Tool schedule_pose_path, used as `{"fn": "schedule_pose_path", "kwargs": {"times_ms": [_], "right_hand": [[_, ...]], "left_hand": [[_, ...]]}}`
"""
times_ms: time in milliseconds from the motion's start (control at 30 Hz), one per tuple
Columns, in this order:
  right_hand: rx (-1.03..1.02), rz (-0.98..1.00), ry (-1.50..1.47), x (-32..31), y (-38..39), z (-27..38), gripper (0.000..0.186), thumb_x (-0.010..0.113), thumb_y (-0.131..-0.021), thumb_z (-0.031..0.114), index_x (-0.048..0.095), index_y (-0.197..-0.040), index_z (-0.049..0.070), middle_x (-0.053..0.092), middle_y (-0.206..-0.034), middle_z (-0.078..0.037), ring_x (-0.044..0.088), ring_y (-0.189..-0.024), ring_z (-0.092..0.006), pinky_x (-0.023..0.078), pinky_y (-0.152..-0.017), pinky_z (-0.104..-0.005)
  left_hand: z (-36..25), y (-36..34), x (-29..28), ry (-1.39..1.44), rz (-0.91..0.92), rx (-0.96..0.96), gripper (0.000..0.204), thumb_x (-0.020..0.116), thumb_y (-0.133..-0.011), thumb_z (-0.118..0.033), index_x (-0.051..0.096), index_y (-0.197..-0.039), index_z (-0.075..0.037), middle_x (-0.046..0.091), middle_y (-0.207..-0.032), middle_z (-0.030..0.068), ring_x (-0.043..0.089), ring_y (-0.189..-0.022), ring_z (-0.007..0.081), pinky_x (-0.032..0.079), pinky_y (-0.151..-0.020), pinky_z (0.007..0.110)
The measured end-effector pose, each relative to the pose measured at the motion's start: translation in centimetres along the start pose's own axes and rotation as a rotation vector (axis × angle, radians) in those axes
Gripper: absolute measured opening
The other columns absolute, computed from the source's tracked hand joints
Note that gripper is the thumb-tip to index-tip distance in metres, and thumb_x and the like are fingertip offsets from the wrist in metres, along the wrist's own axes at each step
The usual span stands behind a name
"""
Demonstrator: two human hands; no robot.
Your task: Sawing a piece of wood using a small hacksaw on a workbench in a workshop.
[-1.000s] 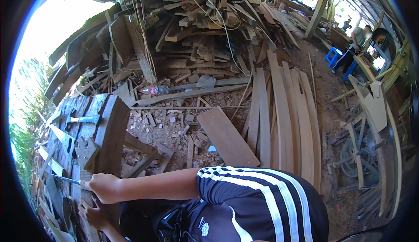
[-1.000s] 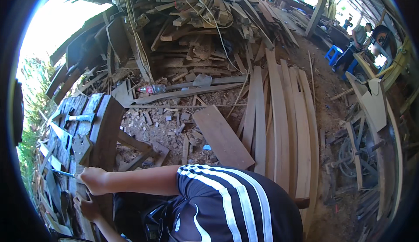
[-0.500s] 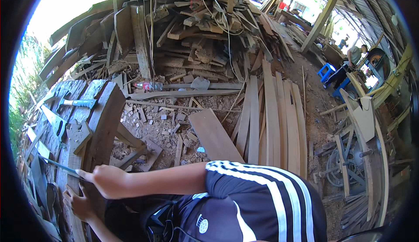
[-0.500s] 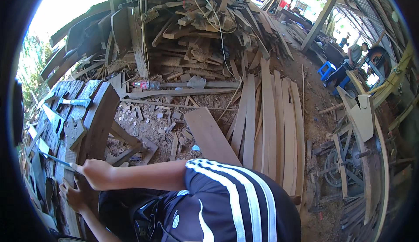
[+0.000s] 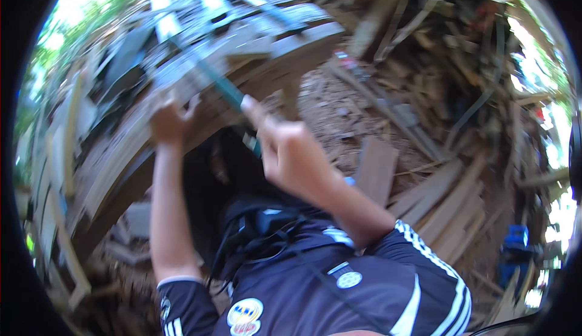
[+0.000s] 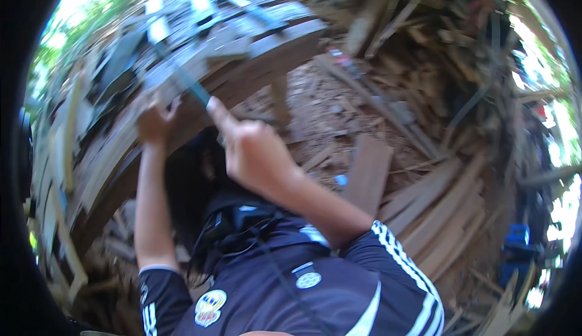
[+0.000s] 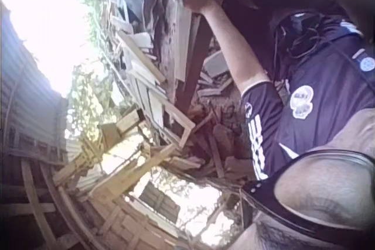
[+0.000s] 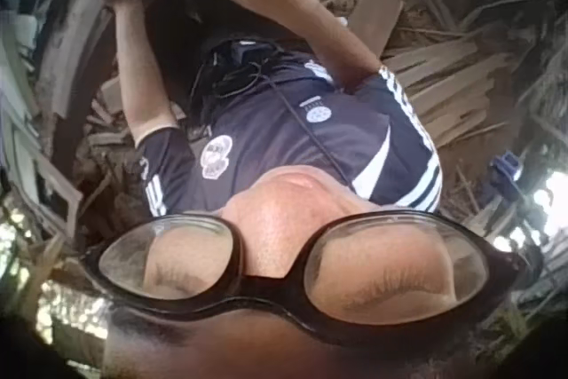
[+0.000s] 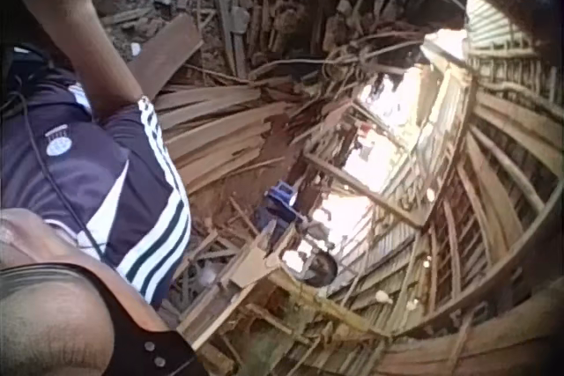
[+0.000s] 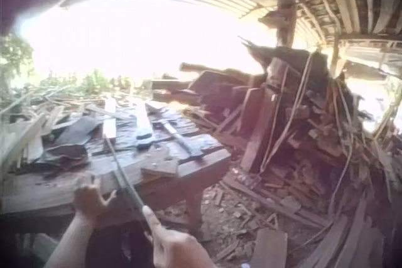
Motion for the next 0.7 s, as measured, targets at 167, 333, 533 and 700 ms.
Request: {"fn": "schedule_pose_path", "kwargs": {"times_ms": [167, 333, 533, 700], "right_hand": [[0.013, -0.017, -0.025, 4.9, -10.2, -2.0, 0.049, 0.058, -0.097, 0.003, 0.057, -0.146, 0.004, 0.064, -0.076, -0.032, 0.069, -0.068, -0.0451, 0.053, -0.064, -0.0501], [0.010, 0.125, 0.044, -0.2, -2.7, 2.1, 0.053, 0.058, -0.096, -0.005, 0.057, -0.148, 0.004, 0.066, -0.082, -0.031, 0.071, -0.062, -0.0347, 0.053, -0.061, -0.0384], [-0.010, 0.044, 0.089, 1.4, -2.9, 0.6, 0.053, 0.058, -0.099, -0.003, 0.055, -0.151, 0.006, 0.067, -0.075, -0.021, 0.059, -0.055, -0.0156, 0.049, -0.057, -0.0293], [-0.001, 0.101, -0.069, 5.2, -9.4, -2.6, 0.049, 0.054, -0.105, 0.004, 0.052, -0.154, 0.009, 0.065, -0.065, -0.011, 0.065, -0.050, -0.0147, 0.051, -0.049, -0.0326]], "left_hand": [[-1.6, 0.3, -2.7, -0.051, 0.201, -0.124, 0.076, 0.066, -0.085, -0.066, 0.070, -0.131, -0.005, 0.065, -0.127, 0.0168, 0.060, -0.124, 0.0409, 0.052, -0.101, 0.050], [0.6, 1.4, -3.3, -0.079, 0.142, -0.166, 0.078, 0.065, -0.086, -0.070, 0.069, -0.134, -0.008, 0.064, -0.120, 0.0134, 0.059, -0.119, 0.0373, 0.052, -0.100, 0.051], [-0.4, 0.0, -3.1, -0.133, 0.123, -0.085, 0.071, 0.065, -0.087, -0.065, 0.071, -0.131, -0.009, 0.066, -0.121, 0.0123, 0.060, -0.118, 0.0335, 0.052, -0.101, 0.045], [-0.3, 0.6, -2.4, -0.105, 0.148, -0.139, 0.073, 0.064, -0.088, -0.067, 0.069, -0.134, -0.010, 0.066, -0.121, 0.0125, 0.060, -0.119, 0.0328, 0.052, -0.102, 0.047]]}}
Point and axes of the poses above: each hand's wrist, its own y-axis away from the middle knuckle, its own x-axis out of the palm, z = x × y, the point moved 3 cm from there along -y, towards the middle knuckle
